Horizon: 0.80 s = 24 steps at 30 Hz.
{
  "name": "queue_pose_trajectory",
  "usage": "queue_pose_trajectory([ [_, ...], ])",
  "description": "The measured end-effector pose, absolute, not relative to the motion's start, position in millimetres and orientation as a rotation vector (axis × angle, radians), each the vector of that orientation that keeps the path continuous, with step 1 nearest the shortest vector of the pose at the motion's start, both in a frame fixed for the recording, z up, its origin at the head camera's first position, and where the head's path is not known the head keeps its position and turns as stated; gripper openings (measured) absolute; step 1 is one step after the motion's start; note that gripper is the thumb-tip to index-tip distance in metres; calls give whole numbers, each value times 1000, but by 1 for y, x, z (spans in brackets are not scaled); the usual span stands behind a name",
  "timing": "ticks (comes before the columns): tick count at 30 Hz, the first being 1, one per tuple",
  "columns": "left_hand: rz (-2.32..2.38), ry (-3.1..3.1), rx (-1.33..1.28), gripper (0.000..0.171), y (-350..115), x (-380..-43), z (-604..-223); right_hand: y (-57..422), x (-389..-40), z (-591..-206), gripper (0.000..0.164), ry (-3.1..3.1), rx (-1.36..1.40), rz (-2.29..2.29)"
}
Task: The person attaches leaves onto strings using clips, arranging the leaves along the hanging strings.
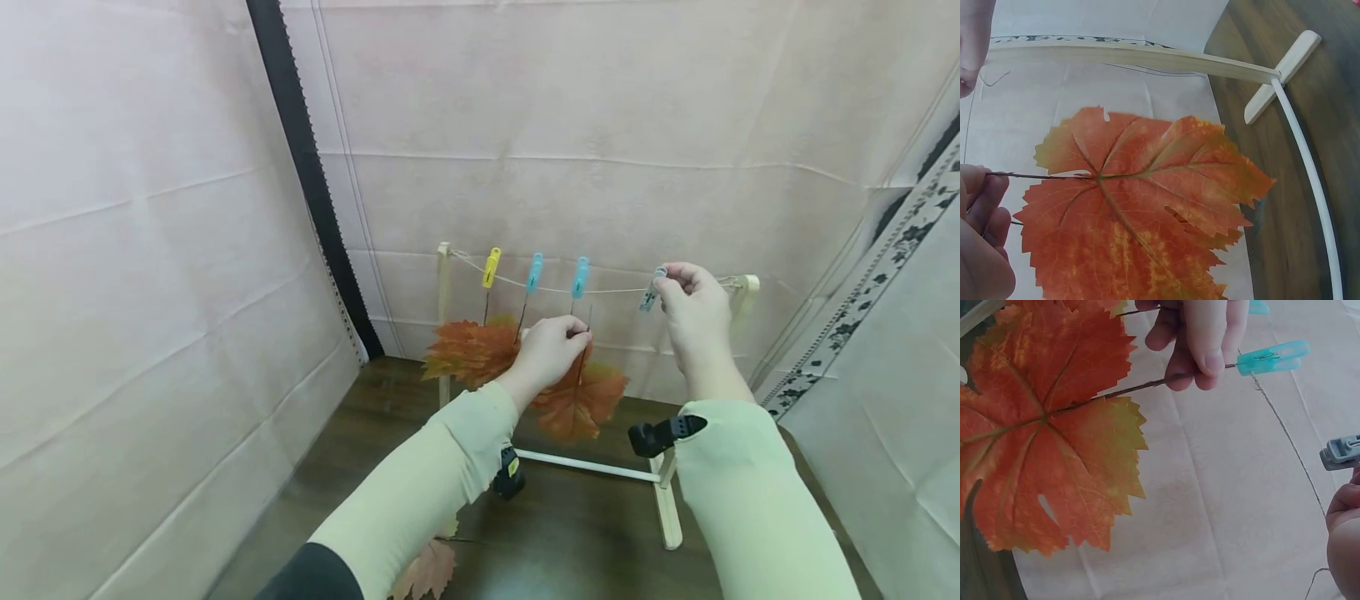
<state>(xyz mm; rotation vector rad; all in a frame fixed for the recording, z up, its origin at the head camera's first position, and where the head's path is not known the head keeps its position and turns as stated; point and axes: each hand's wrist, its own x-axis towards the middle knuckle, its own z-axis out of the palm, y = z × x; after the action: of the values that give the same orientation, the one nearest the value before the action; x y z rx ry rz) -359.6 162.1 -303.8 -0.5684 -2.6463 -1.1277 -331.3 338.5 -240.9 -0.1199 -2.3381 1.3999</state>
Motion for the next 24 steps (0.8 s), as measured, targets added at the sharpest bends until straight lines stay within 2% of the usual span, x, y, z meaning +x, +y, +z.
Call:
queue_pose_trajectory([
  [10,-1239,-2615,-554,24,174,-365,-301,334,-340,-235,52,-2269,-87,1448],
  [24,-1398,-2587,-529,25,196,-370,-297,323,-345,-224,58,-2344,38,1510],
])
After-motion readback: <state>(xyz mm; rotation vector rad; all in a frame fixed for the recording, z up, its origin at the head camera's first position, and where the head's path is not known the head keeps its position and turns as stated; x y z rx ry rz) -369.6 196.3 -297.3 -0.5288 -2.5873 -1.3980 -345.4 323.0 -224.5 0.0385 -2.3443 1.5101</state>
